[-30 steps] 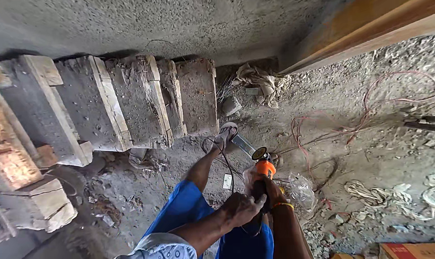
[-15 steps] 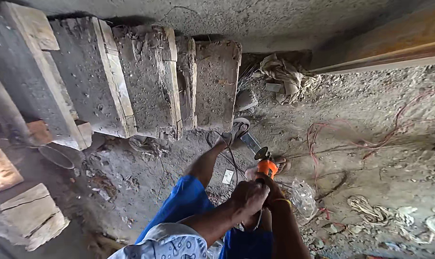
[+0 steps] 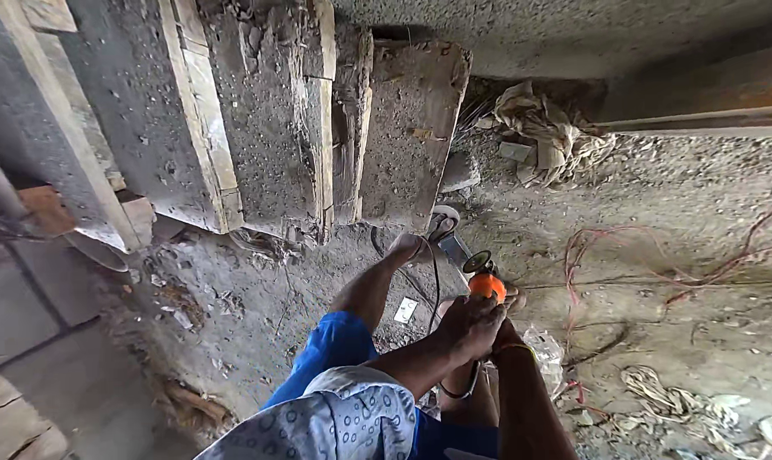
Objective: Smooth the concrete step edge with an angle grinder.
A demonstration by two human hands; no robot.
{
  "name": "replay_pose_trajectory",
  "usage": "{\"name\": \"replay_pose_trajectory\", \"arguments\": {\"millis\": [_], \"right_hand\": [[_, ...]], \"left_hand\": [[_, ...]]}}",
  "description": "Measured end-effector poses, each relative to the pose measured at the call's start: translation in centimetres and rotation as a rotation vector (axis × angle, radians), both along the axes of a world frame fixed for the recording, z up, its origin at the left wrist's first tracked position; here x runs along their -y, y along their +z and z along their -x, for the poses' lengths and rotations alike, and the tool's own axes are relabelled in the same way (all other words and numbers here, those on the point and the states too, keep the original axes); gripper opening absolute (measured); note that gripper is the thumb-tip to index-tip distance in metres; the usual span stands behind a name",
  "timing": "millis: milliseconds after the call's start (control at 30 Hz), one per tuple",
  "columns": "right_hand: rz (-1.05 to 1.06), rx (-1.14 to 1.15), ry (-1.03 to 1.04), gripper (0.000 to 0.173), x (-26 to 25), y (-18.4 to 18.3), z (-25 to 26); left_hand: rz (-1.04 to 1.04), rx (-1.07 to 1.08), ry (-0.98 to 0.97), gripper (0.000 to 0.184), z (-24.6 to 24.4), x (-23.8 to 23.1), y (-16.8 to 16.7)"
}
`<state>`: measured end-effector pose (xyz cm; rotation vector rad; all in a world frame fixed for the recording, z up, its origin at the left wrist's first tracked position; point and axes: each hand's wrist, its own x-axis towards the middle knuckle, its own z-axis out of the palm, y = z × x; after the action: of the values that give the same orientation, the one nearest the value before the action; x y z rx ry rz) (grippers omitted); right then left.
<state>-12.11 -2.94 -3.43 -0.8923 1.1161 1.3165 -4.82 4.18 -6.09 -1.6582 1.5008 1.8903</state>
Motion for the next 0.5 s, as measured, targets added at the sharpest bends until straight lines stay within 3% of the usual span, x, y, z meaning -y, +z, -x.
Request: {"name": "replay_pose_trajectory", "arguments": {"millis": [133, 267, 500], "right_hand": [[0.030, -0.024, -0.056, 0.034, 0.4, 0.0, -0.5], [0.129, -0.049, -0.274, 0.034, 0.6, 0.3, -0.9], [0.169, 0.105, -0.176, 0.039, 1.3, 0.8, -1.7]], "left_hand": [[-0.006, 0.005, 0.014, 0.051, -0.2, 0.5, 0.0], [0.003, 0.015, 0.011, 0.049, -0.2, 0.7, -0.1], [-0.037, 0.021, 0.019, 0.043, -0.5, 1.2, 0.1]]}}
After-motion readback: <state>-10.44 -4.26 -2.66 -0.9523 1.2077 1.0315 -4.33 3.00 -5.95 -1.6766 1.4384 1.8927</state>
